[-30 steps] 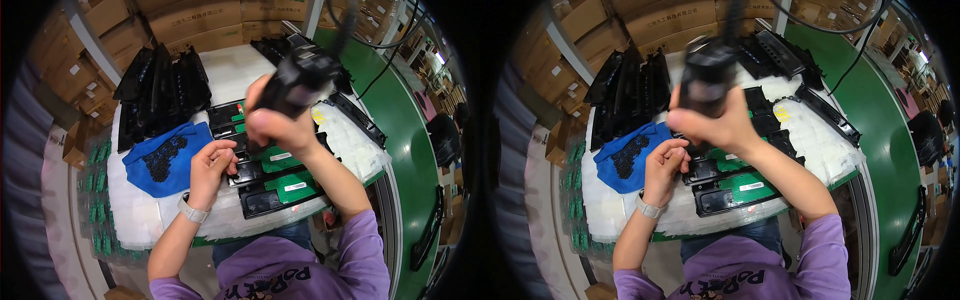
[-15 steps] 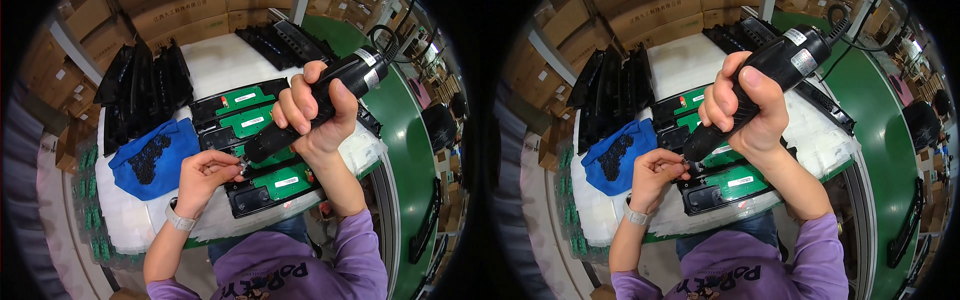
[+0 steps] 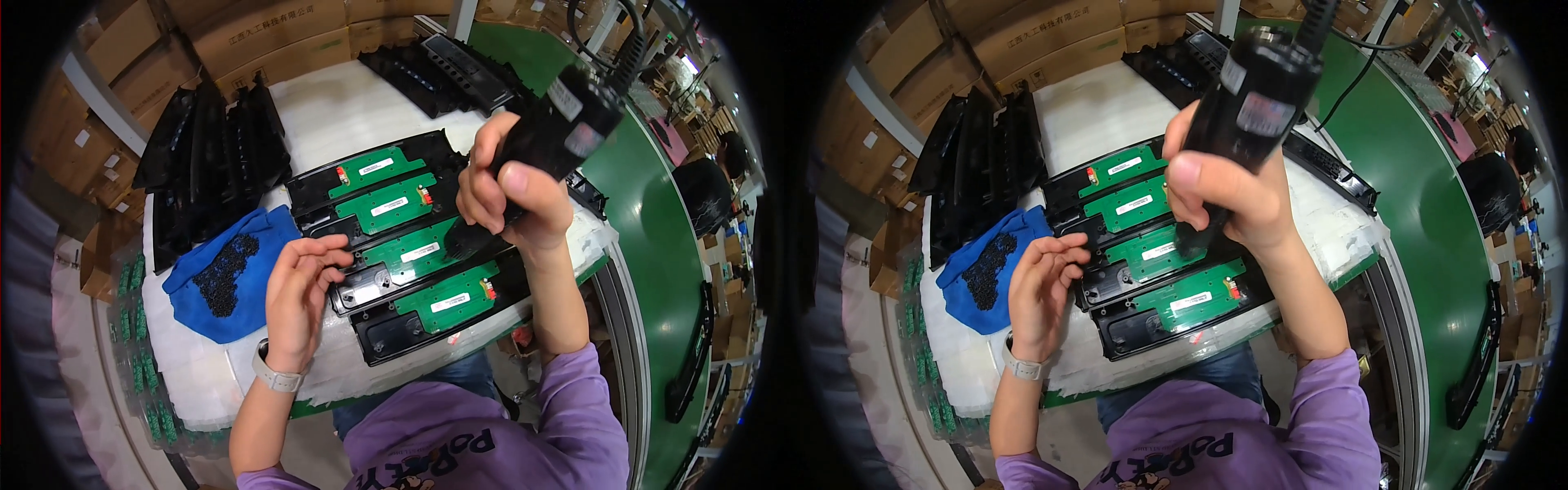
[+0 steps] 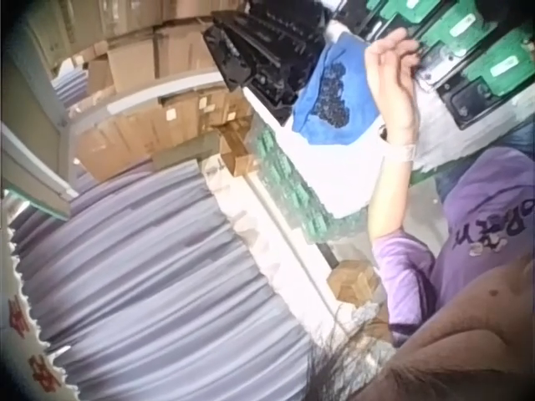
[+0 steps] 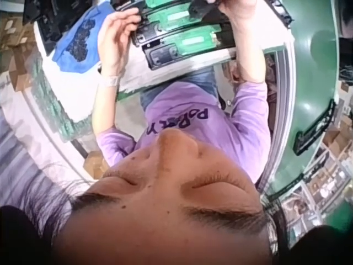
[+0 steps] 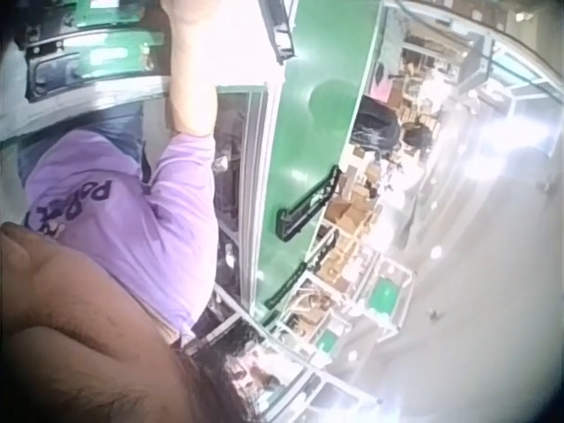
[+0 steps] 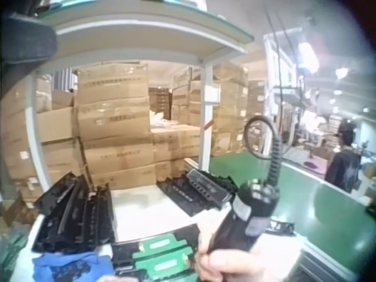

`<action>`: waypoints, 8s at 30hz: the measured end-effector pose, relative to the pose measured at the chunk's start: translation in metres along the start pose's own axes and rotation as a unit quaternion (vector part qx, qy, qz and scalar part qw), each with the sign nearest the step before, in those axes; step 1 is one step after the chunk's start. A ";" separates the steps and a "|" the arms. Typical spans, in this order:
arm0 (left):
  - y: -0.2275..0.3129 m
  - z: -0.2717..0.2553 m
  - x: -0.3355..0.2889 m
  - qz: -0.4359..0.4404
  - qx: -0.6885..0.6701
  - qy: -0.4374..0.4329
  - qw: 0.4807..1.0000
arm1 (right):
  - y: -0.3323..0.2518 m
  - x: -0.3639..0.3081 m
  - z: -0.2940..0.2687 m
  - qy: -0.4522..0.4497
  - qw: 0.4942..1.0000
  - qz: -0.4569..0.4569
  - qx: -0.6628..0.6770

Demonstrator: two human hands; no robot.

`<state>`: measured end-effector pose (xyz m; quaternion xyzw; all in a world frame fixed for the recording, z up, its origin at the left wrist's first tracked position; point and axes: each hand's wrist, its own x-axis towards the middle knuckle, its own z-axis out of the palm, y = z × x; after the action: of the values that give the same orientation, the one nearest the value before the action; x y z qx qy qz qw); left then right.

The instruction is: Assembling and securing electronic components for printer cartridges using an electric screwdriver on a factory line.

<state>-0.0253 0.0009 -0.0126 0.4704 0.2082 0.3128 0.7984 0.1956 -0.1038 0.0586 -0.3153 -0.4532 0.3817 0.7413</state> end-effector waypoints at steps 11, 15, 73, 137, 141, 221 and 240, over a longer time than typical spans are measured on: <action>-0.006 0.012 0.000 -0.024 0.023 0.009 0.999 | -0.002 -0.002 -0.008 0.033 0.998 -0.006 -0.060; -0.005 0.013 0.002 -0.022 0.083 -0.015 0.996 | 0.000 -0.004 -0.011 0.051 0.997 -0.001 -0.054; -0.017 0.029 -0.011 0.274 0.562 -0.271 0.732 | 0.004 -0.015 0.031 -0.001 0.992 0.080 -0.097; 0.001 0.005 -0.008 -0.170 -0.060 -0.105 0.978 | 0.008 -0.009 0.024 -0.072 0.966 -0.162 0.188; 0.000 0.011 -0.010 -0.181 -0.044 -0.093 0.978 | 0.009 -0.011 0.024 -0.058 0.967 -0.163 0.186; 0.002 0.005 -0.010 -0.119 0.029 -0.067 0.990 | 0.013 -0.007 0.022 -0.107 0.966 -0.142 0.189; 0.002 0.014 -0.014 -0.123 0.134 -0.047 0.982 | 0.019 -0.016 0.024 -0.090 0.975 -0.132 0.156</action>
<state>-0.0266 -0.0167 -0.0034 0.5580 0.2667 0.1590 0.7695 0.1638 -0.1046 0.0462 -0.0974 -0.4903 0.3737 0.7813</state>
